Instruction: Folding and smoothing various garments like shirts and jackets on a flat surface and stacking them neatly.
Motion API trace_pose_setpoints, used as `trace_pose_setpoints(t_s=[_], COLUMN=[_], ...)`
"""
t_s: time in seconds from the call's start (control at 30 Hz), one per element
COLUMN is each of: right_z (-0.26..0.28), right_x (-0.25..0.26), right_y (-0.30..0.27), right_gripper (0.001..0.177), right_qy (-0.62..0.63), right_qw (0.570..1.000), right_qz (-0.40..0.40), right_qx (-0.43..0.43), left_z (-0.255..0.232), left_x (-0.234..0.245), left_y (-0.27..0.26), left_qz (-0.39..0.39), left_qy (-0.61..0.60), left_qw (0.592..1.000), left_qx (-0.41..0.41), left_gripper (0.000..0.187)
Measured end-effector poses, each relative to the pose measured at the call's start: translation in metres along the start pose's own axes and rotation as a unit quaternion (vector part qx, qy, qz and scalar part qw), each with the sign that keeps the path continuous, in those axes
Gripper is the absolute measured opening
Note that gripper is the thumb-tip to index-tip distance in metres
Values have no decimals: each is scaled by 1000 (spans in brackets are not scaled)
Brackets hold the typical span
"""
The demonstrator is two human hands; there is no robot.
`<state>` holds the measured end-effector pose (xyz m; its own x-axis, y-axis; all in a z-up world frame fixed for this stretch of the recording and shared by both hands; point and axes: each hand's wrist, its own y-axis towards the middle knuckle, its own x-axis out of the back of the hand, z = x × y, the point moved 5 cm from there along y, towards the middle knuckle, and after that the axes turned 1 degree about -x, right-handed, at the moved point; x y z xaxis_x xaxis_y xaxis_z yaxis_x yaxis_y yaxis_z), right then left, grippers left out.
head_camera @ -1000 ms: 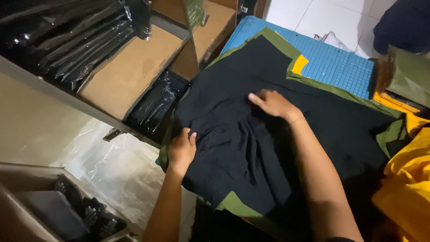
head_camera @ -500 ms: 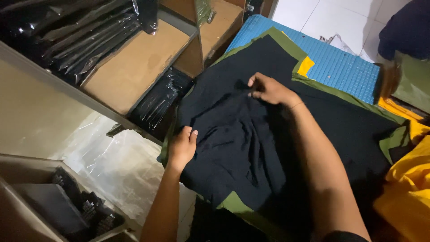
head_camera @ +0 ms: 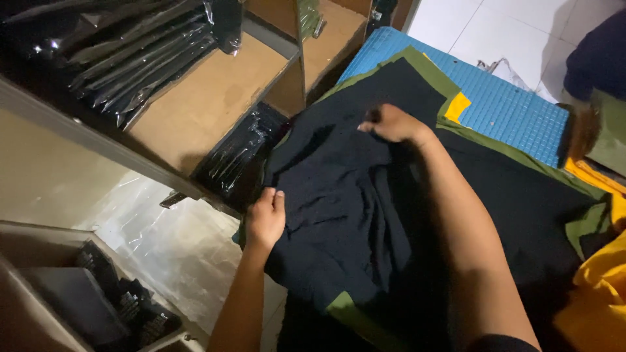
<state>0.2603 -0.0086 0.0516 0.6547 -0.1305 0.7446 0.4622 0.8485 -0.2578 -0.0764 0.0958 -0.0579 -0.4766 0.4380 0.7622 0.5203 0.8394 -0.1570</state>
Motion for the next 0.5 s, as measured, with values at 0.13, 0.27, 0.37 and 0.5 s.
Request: trace_pose_setpoints(t_s=[0.13,0.27,0.37,0.5], right_z=[3,-4,-19,-37], right_x=[4,11,-8,-53], right_y=[13,52,99,117], right_gripper=[57,26,15,40], right_qy=[-68,19,-78,-266], right_qw=[990,997,976,915], right_qz=[116,-28,-170,-293], right_qx=[-45,75,114,81], left_z=[17,15,1,11], left_x=[-12,-5,4,-18], left_y=[4,4,3,22], left_qz=[-85,-266,-333,-319], left_qy=[50,94,136,253], left_qw=[995,953,916,903], left_qx=[-29,-113,-176,-133], left_gripper=[29,15,12,19])
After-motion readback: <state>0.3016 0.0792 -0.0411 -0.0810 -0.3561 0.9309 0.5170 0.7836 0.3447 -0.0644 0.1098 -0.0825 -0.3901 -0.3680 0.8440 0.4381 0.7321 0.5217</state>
